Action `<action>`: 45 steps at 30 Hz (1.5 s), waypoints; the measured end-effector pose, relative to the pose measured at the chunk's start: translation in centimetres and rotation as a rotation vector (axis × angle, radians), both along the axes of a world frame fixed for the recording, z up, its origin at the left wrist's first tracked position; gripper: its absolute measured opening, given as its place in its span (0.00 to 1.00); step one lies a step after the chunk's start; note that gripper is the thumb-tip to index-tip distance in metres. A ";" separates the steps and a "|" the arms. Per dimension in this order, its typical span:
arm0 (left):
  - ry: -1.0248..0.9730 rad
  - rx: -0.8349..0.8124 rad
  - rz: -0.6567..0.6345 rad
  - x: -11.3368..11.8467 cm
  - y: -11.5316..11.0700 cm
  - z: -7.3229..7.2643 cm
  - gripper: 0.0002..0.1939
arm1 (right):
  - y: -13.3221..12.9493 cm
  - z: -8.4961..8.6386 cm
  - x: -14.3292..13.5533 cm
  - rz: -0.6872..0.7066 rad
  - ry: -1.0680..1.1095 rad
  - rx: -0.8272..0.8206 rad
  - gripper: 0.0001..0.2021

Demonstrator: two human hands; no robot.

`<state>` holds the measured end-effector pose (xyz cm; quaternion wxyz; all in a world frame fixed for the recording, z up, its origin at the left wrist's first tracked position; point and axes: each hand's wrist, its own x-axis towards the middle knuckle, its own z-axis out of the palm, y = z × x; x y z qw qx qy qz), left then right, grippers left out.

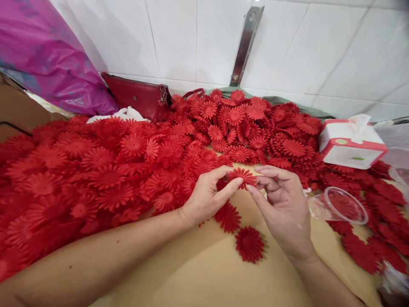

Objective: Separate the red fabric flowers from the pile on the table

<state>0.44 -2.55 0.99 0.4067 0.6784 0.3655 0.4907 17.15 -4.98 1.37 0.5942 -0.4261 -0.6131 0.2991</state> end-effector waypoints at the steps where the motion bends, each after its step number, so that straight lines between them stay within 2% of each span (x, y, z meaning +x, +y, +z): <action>1: -0.029 -0.023 -0.003 0.0 0.1 -0.2 0.09 | 0.0 0.0 0.0 -0.003 -0.001 -0.006 0.15; 6: -0.159 -0.166 -0.064 0.0 0.7 -0.8 0.10 | 0.1 -0.5 0.2 -0.065 -0.097 0.049 0.14; 10: -0.263 -0.254 -0.090 0.1 0.7 -0.6 0.15 | 0.1 -0.5 0.6 -0.096 -0.267 0.122 0.13; 14: -0.205 -0.250 -0.106 0.0 0.4 -0.3 0.15 | 0.0 -0.2 0.7 -0.082 -0.381 0.162 0.11; 20: -0.189 -0.179 -0.168 -0.2 0.3 -0.1 0.15 | 0.2 -0.8 0.7 0.028 -0.215 -0.021 0.02; 24: -0.161 -0.136 -0.185 -0.2 0.2 0.2 0.14 | 1.4 -2.1 1.8 -0.036 -0.038 -0.109 0.06; 27: -0.191 -0.145 -0.067 0.0 0.2 0.1 0.13 | 2.0 -2.6 2.5 -0.120 0.033 -0.143 0.08; 31: -0.218 -0.107 0.149 -0.2 0.5 -0.4 0.12 | 1.6 -2.0 2.0 -0.163 0.014 -0.150 0.08; 34: -0.094 0.070 0.310 -0.5 0.7 -0.5 0.13 | 0.8 -1.1 1.1 -0.109 -0.117 -0.121 0.07; 37: 0.092 0.257 0.468 -0.4 0.5 -0.4 0.19 | 0.4 -0.6 0.6 -0.019 -0.244 -0.033 0.09; 40: 0.175 0.317 0.552 -0.2 0.0 0.0 0.23 | 0.4 -0.4 0.8 -0.056 -0.289 0.068 0.09; 42: 0.177 0.361 0.515 -0.1 -0.5 0.4 0.21 | 0.6 -0.3 1.1 -0.112 -0.296 0.077 0.10; 43: 0.182 0.395 0.435 -0.2 -0.7 0.7 0.19 | 0.7 -0.2 1.2 -0.136 -0.300 0.065 0.10; 45: 0.252 0.467 0.138 -0.2 -1.3 1.0 0.12 | 0.8 -0.1 1.5 -0.172 -0.307 0.035 0.11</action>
